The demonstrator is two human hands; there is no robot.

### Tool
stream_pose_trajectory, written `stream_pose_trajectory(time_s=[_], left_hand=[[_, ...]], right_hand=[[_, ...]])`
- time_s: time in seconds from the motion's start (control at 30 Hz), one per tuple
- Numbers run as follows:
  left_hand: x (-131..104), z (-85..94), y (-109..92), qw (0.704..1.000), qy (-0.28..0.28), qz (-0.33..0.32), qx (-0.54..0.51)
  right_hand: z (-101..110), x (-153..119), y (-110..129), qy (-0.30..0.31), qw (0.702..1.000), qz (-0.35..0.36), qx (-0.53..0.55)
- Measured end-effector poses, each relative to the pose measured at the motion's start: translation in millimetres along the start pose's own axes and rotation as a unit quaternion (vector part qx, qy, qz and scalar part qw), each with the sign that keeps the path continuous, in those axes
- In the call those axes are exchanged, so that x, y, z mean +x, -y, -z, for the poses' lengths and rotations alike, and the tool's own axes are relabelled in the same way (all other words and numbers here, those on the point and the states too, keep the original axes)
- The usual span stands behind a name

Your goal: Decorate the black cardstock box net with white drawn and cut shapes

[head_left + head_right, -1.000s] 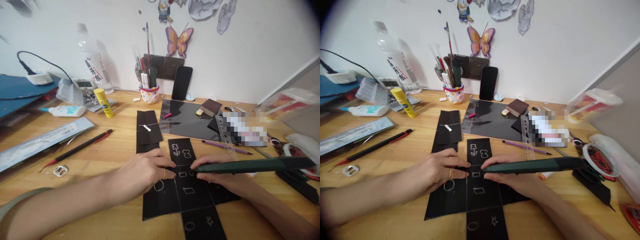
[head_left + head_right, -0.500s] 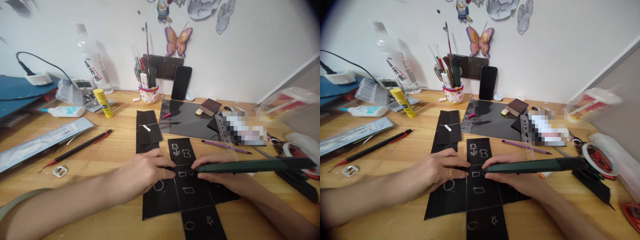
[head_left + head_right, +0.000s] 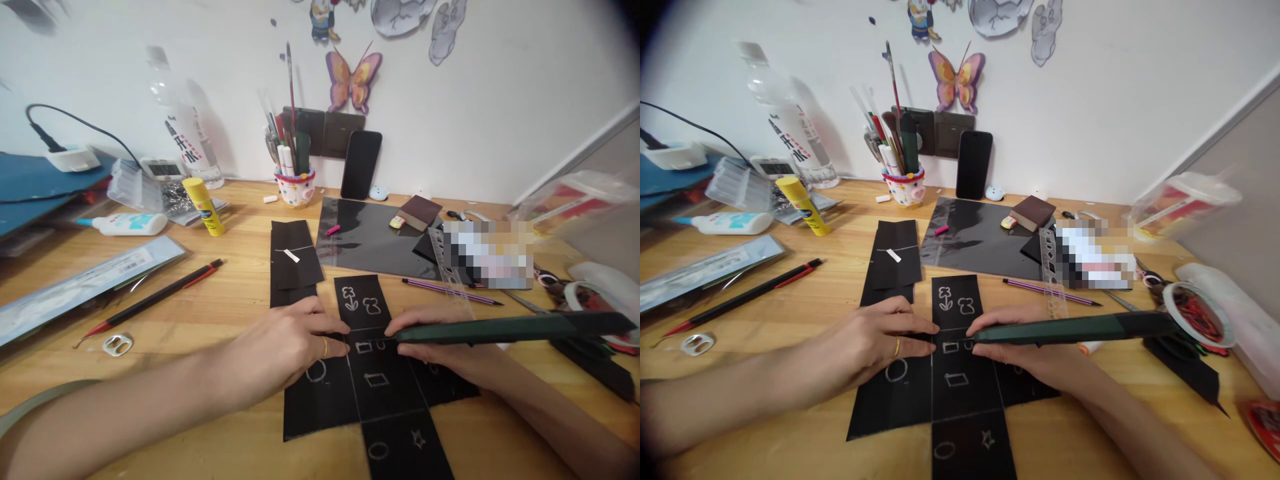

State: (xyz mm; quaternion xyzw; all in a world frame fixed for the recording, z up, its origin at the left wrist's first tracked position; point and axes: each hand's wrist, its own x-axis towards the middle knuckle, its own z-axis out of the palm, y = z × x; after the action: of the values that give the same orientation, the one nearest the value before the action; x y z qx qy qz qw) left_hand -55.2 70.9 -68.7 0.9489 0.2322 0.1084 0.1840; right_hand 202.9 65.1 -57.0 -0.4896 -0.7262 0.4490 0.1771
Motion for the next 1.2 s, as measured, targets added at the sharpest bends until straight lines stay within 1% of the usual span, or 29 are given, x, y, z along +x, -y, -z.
stream_pose_trajectory(time_s=[0.13,0.27,0.43,0.77,0.97,1.2], left_hand=[[0.4,1.3,-0.3,1.0,0.009,0.008,0.001],[0.1,0.6,0.0,1.0,0.008,0.001,0.001],[-0.7,0.4,-0.5,1.0,0.002,0.003,-0.006],[-0.1,2.6,-1.2,1.0,-0.02,-0.008,-0.015],[-0.3,1.7,-1.1,1.0,-0.008,0.0,-0.009],[-1.7,0.0,-0.2,1.0,-0.014,-0.01,-0.001]], right_hand=[[1.2,-0.1,-1.6,-0.006,1.0,0.003,-0.005],[2.2,0.7,-3.4,-0.006,1.0,0.009,-0.013],[2.9,1.6,-6.9,-0.004,1.0,0.017,-0.017],[5.4,-2.3,-4.2,-0.008,1.0,0.013,-0.019],[6.2,-2.4,-5.2,-0.009,1.0,0.007,-0.025],[7.1,-2.5,-7.7,-0.016,0.999,0.01,-0.045]])
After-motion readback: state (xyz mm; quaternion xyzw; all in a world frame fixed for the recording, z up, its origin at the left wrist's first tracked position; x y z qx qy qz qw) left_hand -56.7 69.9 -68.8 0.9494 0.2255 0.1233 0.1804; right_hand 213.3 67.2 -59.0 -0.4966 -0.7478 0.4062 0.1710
